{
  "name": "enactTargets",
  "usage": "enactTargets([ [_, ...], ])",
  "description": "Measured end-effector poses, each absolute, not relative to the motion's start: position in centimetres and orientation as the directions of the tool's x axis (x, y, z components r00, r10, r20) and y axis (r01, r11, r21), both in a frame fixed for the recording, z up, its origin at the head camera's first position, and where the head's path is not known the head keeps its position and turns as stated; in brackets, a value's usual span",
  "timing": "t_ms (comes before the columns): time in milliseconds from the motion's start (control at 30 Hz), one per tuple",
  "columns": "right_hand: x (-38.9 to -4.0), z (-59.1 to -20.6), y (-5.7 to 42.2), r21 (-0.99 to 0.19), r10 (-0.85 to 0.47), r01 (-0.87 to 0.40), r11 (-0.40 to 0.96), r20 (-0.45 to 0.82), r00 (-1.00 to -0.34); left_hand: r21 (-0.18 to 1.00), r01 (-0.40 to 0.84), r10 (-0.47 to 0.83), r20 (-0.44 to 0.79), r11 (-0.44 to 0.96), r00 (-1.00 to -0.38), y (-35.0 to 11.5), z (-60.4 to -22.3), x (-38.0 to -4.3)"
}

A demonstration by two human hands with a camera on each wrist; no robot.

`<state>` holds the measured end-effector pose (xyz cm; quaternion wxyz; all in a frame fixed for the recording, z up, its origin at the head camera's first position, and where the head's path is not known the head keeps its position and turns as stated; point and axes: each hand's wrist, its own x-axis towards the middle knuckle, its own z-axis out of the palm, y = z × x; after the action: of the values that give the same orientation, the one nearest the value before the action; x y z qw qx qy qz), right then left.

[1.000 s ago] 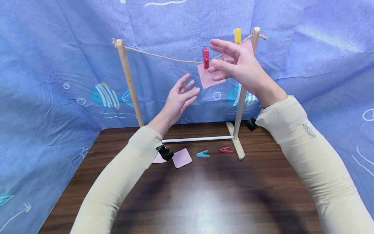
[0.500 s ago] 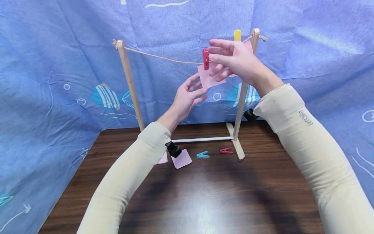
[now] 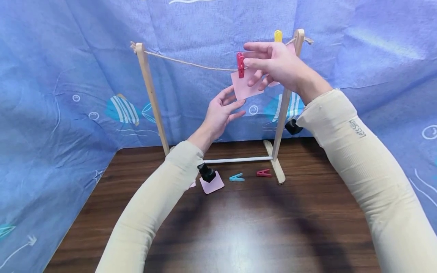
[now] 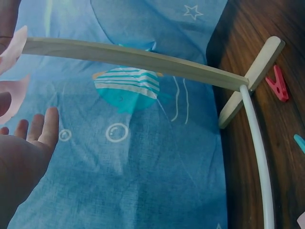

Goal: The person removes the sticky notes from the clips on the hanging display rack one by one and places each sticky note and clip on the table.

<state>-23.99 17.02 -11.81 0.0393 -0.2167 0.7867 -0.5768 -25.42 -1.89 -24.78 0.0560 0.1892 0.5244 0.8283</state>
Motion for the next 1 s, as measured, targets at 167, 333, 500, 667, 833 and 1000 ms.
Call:
enactTargets([
  [167,-24.19,-11.57,16.82,-0.933,-0.387,-0.265,0.242,0.158,-0.908,0.884,0.099,0.293,0.255,-0.458,-0.921,-1.79,-24.70,-25.50],
  [333,-24.26,-11.61,16.65,-0.943,-0.396,-0.236,0.234,0.130,-0.909,0.877,0.066,0.311,0.237,-0.475,-0.920,-1.80,-24.83,-25.43],
  [500,-24.31,-11.61,16.55,-0.938,-0.403,-0.239,0.252,0.123,-0.907,0.870,0.071,0.314,0.251,-0.488,-0.916,-1.79,-24.81,-25.38],
  [667,-24.33,-11.50,16.73,-0.932,-0.404,-0.252,0.262,0.131,-0.905,0.866,0.085,0.324,0.273,-0.493,-0.906,-1.54,-24.59,-25.34],
  [833,-24.41,-11.71,16.53,-0.937,-0.417,-0.258,0.237,0.142,-0.898,0.875,0.089,0.332,0.272,-0.476,-0.903,-1.52,-24.62,-25.31],
  [1000,-24.57,-12.09,16.25,-0.939,-0.428,-0.257,0.227,0.141,-0.893,0.884,0.111,0.320,0.278,-0.455,-0.906,-1.51,-24.65,-25.07],
])
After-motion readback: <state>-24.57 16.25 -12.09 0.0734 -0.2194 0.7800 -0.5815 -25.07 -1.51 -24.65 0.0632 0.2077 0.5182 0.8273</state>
